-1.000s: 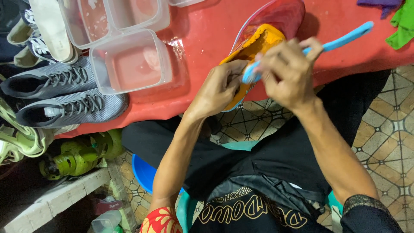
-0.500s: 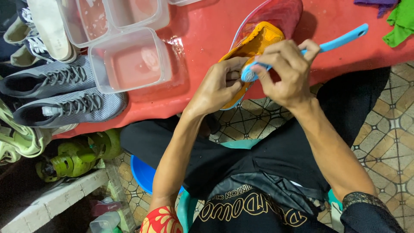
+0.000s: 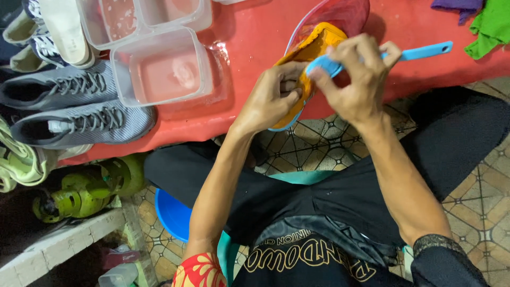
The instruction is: The person scrubs the inside and outside of an orange and blue sneaker using a blue brush and water from a plastic container. They repeatedly dip the brush into the water and scrub different areas of the shoe.
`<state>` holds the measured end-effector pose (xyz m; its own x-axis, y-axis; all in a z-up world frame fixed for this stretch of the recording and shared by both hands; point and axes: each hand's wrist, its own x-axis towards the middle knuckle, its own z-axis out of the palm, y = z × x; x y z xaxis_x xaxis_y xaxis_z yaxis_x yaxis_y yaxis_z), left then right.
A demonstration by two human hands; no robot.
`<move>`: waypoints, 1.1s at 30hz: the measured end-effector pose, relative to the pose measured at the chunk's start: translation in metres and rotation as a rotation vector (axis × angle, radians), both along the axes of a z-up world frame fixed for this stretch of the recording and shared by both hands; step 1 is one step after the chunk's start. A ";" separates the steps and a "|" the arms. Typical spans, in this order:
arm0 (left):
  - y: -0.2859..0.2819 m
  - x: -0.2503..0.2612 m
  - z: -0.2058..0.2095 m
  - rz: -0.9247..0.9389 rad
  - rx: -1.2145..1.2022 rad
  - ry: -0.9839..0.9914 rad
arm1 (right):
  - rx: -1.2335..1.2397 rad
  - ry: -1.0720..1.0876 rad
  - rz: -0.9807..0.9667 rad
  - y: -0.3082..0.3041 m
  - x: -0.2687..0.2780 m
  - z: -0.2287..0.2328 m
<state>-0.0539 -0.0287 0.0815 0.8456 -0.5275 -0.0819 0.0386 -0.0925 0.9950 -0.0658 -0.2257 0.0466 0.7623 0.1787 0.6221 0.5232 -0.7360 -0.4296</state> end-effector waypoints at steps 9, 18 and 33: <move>0.000 0.001 -0.016 -0.001 -0.060 0.005 | -0.033 -0.009 0.034 -0.003 0.002 -0.001; -0.001 0.005 -0.014 0.026 -0.064 0.049 | -0.060 0.004 0.104 -0.013 0.021 -0.003; -0.004 0.003 -0.016 0.147 0.055 0.123 | 0.216 0.106 0.090 -0.026 0.023 -0.030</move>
